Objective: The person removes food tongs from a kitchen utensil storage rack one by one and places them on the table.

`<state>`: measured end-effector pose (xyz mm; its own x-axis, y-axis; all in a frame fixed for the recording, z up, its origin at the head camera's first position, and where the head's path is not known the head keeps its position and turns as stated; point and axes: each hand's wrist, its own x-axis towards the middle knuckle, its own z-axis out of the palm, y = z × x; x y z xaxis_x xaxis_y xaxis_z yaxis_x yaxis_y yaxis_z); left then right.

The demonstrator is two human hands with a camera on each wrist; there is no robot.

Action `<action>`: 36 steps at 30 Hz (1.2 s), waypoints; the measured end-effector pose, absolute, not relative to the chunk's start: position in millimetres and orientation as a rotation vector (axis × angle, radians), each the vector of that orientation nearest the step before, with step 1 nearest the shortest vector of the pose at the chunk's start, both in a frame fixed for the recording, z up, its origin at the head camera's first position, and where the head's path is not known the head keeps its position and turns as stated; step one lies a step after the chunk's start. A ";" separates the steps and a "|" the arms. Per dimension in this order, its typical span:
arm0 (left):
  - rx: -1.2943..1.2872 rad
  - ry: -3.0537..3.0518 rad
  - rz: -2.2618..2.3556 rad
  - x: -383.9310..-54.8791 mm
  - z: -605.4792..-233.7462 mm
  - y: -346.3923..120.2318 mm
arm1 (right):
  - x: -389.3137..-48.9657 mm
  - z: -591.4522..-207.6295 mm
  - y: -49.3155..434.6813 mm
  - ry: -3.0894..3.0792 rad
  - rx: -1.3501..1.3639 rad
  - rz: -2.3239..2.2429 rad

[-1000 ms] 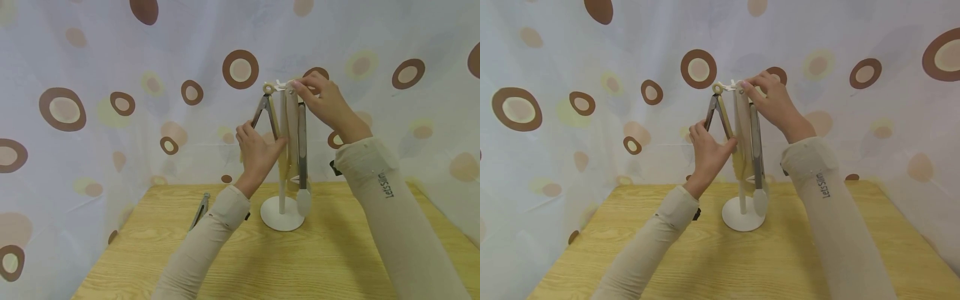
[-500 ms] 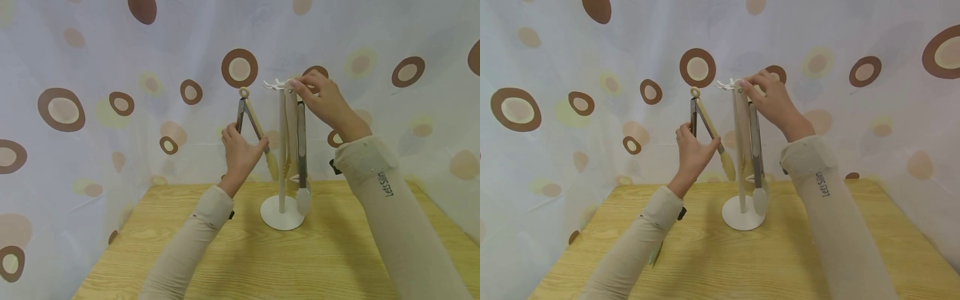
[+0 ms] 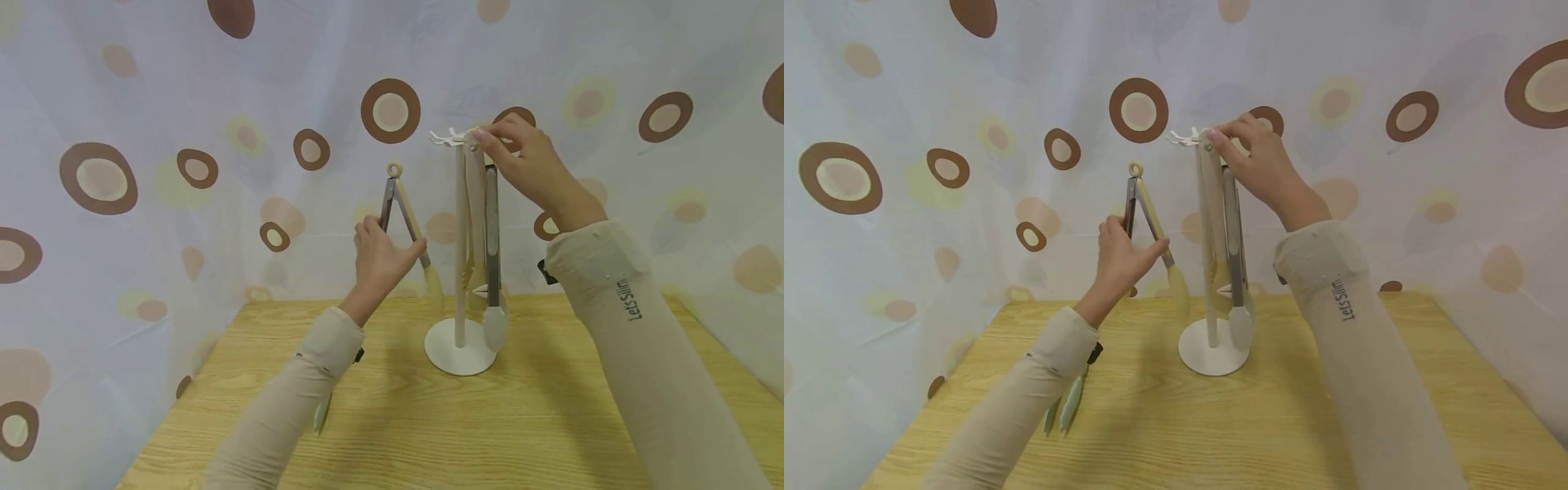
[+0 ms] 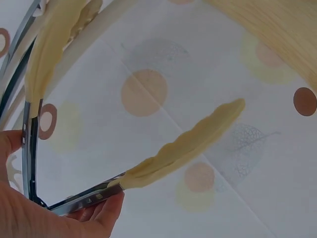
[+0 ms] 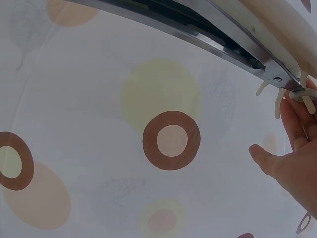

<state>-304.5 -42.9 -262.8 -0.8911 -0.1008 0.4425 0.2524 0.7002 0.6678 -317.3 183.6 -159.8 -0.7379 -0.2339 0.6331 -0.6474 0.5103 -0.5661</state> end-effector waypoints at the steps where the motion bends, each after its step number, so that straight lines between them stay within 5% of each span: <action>1: -0.112 -2.474 -1.063 -304.4 -263.7 -45.0 | -317.1 -159.5 183.4 -2.274 0.719 1.145; 36: -0.012 -2.820 -0.861 -315.9 -314.7 -74.2 | -318.0 -159.2 183.0 -2.285 0.689 1.160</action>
